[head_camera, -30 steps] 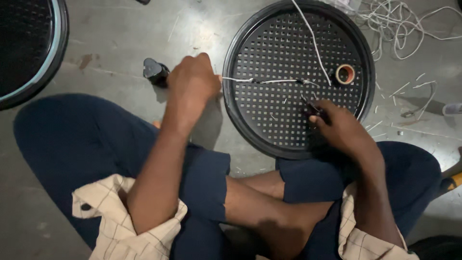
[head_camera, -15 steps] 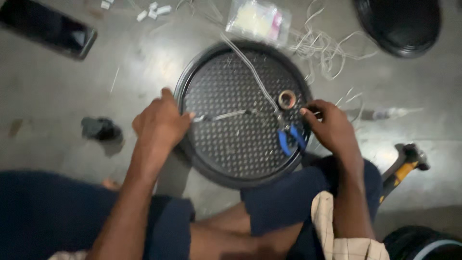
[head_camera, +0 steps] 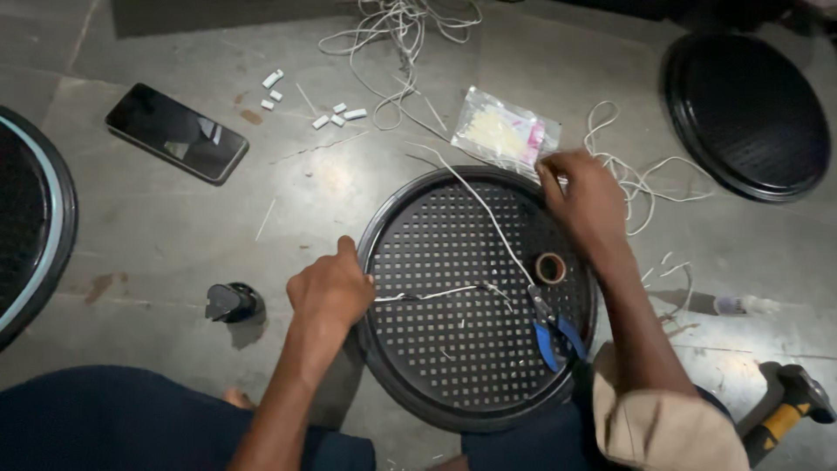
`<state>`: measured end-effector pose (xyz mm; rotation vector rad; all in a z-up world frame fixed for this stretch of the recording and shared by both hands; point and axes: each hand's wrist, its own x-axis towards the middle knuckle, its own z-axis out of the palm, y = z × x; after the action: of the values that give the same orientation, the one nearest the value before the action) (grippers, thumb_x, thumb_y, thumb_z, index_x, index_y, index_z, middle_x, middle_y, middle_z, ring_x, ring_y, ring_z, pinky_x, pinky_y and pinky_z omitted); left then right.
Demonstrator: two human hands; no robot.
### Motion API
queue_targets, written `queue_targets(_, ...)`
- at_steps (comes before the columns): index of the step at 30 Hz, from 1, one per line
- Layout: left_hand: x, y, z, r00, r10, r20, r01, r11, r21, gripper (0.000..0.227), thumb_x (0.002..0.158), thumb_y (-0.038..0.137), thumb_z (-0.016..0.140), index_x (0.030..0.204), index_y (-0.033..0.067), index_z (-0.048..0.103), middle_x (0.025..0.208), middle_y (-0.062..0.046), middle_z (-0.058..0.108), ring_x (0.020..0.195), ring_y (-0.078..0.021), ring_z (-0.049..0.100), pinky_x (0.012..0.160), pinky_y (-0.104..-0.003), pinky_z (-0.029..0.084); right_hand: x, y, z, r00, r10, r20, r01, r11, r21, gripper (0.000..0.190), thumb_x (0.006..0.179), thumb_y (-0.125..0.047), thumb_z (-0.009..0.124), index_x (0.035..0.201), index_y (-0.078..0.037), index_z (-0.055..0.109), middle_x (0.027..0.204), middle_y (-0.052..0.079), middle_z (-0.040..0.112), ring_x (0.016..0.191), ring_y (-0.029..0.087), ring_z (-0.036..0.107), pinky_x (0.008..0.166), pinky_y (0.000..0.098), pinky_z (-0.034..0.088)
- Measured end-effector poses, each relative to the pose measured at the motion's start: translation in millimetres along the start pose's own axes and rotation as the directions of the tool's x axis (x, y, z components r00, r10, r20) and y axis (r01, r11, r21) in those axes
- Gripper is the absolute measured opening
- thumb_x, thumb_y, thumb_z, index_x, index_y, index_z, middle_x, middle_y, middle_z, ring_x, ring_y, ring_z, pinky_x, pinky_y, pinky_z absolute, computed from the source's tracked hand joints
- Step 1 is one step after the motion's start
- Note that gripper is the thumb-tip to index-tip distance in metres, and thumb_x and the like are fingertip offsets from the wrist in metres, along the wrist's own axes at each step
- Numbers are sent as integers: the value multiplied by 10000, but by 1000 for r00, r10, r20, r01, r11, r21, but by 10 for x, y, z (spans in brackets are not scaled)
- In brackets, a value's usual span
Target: The person sits on the floor and assembles an LED light strip by inserting small white plastic connectors into the ends of the wires. They use pliers to cut the wires and a lighter to heat-shrink the connectors. The person tests the light by connecting it to a power source, which illuminates the LED strip.
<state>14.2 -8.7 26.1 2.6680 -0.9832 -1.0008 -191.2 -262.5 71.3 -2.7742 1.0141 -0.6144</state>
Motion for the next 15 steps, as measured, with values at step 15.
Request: queue_targets(15,4,-21,-102,999,-45,-6,44,997,-70,538,788,424,748,1214,110,651,1136,-185,740,1107,-391,684,970,-524,494,638,345,1351,980,189,-56,-187,982,29,275,815,-252,812,970,-61,689,1029,181,692,949,401,667,797,514,523)
